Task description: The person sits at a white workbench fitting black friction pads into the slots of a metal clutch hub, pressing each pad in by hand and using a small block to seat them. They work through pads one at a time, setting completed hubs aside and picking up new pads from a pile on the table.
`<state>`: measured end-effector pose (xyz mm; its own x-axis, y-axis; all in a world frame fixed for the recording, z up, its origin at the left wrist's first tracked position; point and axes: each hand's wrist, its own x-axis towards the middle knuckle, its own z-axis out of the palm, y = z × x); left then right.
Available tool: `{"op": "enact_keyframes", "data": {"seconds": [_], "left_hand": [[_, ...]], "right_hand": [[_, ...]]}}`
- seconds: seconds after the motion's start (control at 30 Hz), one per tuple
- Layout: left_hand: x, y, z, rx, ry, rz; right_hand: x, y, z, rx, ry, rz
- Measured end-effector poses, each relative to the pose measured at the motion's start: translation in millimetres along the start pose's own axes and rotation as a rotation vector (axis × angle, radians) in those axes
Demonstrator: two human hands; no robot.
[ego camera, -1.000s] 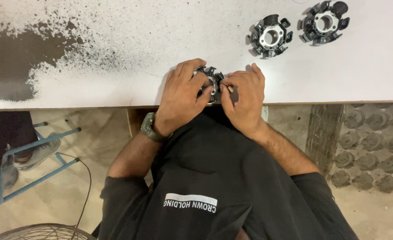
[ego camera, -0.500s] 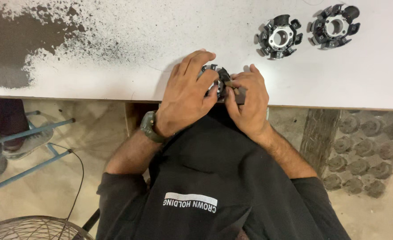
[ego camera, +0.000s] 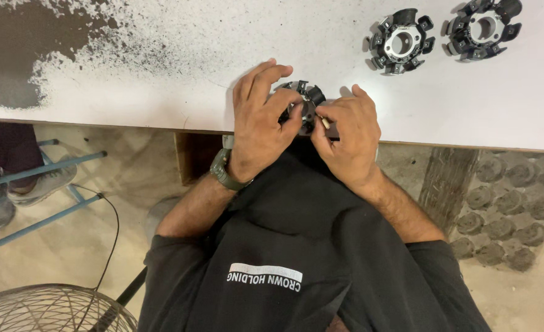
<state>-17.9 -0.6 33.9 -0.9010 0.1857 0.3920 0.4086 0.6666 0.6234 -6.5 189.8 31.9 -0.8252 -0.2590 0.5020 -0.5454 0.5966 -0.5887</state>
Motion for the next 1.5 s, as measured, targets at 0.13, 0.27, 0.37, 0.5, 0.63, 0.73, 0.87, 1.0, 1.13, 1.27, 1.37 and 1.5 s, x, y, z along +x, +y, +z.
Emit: {"op": "enact_keyframes", "data": {"seconds": [0.13, 0.27, 0.37, 0.5, 0.63, 0.73, 0.87, 1.0, 1.13, 1.27, 1.37, 1.5], "left_hand": [[1, 3, 0, -0.029, -0.056, 0.012], [0, 5, 7, -0.073, -0.036, -0.031], [-1, 3, 13, -0.046, -0.011, -0.036], [-1, -2, 19, -0.015, 0.001, -0.041], [0, -2, 20, -0.012, 0.025, -0.037], [-1, -2, 21, -0.029, 0.044, -0.031], [-3, -4, 23, -0.040, 0.065, -0.031], [-3, -5, 26, -0.040, 0.081, -0.018], [0, -2, 14, -0.055, 0.086, 0.000], [4, -5, -11, -0.063, 0.079, -0.028], [8, -5, -19, -0.035, -0.053, -0.009], [19, -2, -14, 0.071, -0.136, 0.044]], "right_hand": [[9, 0, -7, 0.030, -0.056, 0.037], [13, -2, -10, 0.032, -0.068, 0.038], [11, -4, -8, 0.042, -0.069, 0.059], [7, -4, -6, 0.065, -0.051, 0.093], [5, -3, -5, 0.082, -0.010, 0.048], [3, -4, -5, 0.027, -0.018, 0.034], [5, -6, -3, -0.017, -0.023, -0.038], [7, -9, -5, -0.096, -0.058, -0.050], [9, -10, -9, -0.082, -0.070, -0.054], [7, -7, -9, 0.026, 0.027, -0.004], [3, -4, -3, 0.050, 0.062, 0.040], [3, 1, 8, 0.046, 0.066, 0.048]]}}
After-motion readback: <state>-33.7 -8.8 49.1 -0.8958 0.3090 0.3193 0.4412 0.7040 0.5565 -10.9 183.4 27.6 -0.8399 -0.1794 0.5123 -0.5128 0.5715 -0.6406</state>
